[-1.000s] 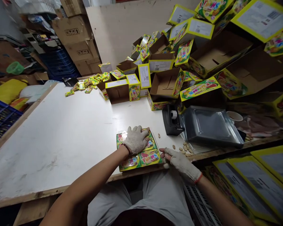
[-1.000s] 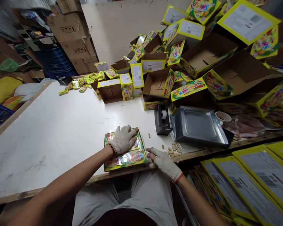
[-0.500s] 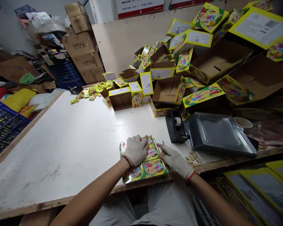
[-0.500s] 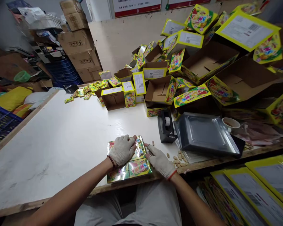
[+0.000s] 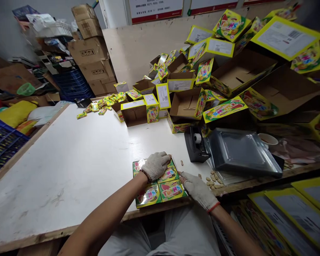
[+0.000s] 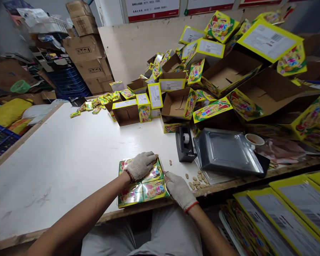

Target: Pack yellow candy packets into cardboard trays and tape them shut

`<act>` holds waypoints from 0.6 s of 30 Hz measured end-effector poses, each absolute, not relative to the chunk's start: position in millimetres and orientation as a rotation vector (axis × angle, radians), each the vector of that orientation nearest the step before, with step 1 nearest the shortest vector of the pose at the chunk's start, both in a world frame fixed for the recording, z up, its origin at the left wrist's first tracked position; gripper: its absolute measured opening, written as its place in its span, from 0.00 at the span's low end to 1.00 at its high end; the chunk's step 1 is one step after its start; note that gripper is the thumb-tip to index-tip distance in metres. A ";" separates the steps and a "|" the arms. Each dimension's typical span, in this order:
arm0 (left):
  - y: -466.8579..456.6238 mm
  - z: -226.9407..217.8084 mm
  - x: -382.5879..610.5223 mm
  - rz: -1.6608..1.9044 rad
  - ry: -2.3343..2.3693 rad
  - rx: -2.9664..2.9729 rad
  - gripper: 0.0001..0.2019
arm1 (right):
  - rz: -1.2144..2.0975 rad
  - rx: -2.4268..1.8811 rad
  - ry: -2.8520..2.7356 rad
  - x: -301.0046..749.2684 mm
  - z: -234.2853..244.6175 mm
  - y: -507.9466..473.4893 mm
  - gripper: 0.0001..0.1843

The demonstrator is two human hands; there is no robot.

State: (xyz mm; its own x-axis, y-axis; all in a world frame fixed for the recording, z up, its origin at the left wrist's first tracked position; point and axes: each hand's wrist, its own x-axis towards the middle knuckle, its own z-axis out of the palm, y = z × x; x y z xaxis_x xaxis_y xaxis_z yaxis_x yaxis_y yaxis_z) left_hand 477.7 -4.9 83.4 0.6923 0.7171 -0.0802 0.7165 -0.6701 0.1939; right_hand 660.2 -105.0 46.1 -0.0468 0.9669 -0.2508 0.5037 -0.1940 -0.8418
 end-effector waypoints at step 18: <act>-29.4 91.9 490.8 -0.096 1.215 2.837 0.23 | 1.395 -1.747 -1.288 658.6 51.4 -126.0 0.23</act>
